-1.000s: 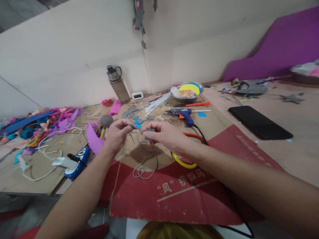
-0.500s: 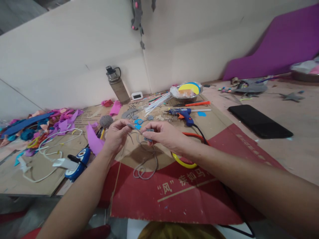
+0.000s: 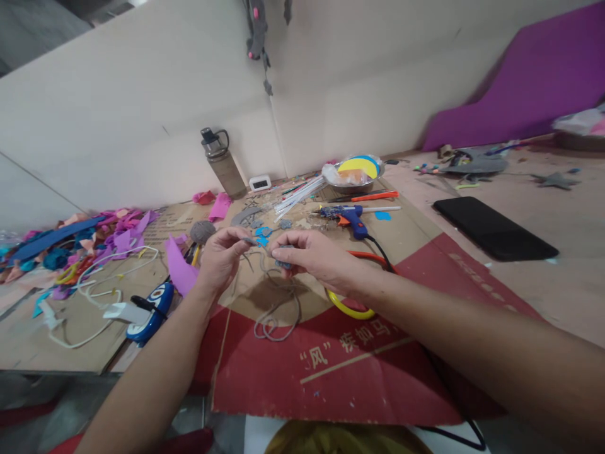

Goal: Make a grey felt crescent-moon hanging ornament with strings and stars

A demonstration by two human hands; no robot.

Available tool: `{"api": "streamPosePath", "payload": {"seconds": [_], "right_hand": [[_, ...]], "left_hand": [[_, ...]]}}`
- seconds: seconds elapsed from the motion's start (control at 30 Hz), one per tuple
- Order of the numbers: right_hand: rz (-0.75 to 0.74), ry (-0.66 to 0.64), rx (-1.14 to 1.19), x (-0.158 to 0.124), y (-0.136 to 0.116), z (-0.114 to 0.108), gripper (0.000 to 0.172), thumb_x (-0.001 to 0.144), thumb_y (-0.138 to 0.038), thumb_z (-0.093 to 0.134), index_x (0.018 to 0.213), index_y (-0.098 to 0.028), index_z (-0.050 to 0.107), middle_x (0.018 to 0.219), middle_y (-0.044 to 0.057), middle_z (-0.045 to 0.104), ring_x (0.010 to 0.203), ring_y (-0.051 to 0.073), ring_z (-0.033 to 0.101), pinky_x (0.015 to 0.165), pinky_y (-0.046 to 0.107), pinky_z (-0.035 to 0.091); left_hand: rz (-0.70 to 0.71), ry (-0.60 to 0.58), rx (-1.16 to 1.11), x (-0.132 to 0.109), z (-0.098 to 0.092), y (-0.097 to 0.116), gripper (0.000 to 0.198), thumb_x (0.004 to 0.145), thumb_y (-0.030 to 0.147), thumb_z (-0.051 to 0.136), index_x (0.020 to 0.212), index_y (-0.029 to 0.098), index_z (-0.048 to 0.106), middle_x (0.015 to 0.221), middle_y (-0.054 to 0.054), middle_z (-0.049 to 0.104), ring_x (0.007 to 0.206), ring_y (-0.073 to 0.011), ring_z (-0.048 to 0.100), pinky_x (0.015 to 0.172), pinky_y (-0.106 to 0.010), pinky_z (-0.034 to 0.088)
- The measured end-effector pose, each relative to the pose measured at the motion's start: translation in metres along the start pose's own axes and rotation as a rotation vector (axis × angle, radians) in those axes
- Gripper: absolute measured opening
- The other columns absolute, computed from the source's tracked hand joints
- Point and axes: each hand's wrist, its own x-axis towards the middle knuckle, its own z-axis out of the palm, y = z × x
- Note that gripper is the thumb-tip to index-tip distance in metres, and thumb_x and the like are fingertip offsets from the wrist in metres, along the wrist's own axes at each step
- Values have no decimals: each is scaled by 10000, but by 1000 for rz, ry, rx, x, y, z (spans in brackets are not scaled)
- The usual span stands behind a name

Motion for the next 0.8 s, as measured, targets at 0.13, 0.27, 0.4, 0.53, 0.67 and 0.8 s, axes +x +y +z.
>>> {"api": "streamPosePath", "payload": {"seconds": [0.13, 0.27, 0.4, 0.53, 0.67, 0.8], "right_hand": [[-6, -16, 28, 1, 2, -2, 111, 728, -260, 659, 715, -162, 607, 675, -26, 529, 547, 64, 474, 546, 221, 439], [10, -7, 49, 2, 2, -3, 113, 720, -254, 665, 697, -163, 602, 670, -30, 526, 538, 59, 477, 544, 212, 443], [15, -15, 89, 1, 1, -3, 131, 713, -270, 676, 702, -162, 602, 657, -35, 523, 528, 56, 475, 541, 209, 437], [3, -45, 116, 0, -1, -4, 148, 706, -285, 690, 731, -162, 612, 656, -42, 527, 527, 57, 482, 560, 219, 438], [-8, -43, 135, 1, -3, -6, 174, 719, -310, 701, 732, -162, 610, 644, -40, 523, 541, 60, 482, 577, 220, 432], [-40, -43, 79, 4, 2, -8, 205, 721, -350, 712, 753, -172, 615, 671, -41, 525, 556, 59, 471, 585, 223, 428]], "left_hand": [[163, -16, 154, 3, -7, 3, 151, 584, 238, 834, 642, 217, 696, 686, -16, 643, 701, -139, 587, 674, -273, 461], [304, -18, 253, 4, -10, 10, 127, 600, 235, 827, 640, 250, 708, 659, -18, 649, 692, -159, 592, 693, -312, 475], [351, 17, 354, 1, -8, 16, 128, 596, 301, 832, 629, 265, 714, 672, -28, 662, 704, -182, 606, 705, -347, 492], [370, 55, 369, -3, -7, 18, 131, 607, 337, 824, 631, 265, 718, 707, -39, 671, 709, -189, 616, 702, -359, 501], [352, -29, 304, -1, -9, 16, 118, 613, 287, 825, 647, 264, 714, 677, -36, 671, 688, -179, 612, 693, -350, 494], [271, -69, 218, 1, -8, 14, 195, 570, 344, 847, 622, 243, 688, 626, -32, 655, 641, -169, 599, 661, -340, 487]]}}
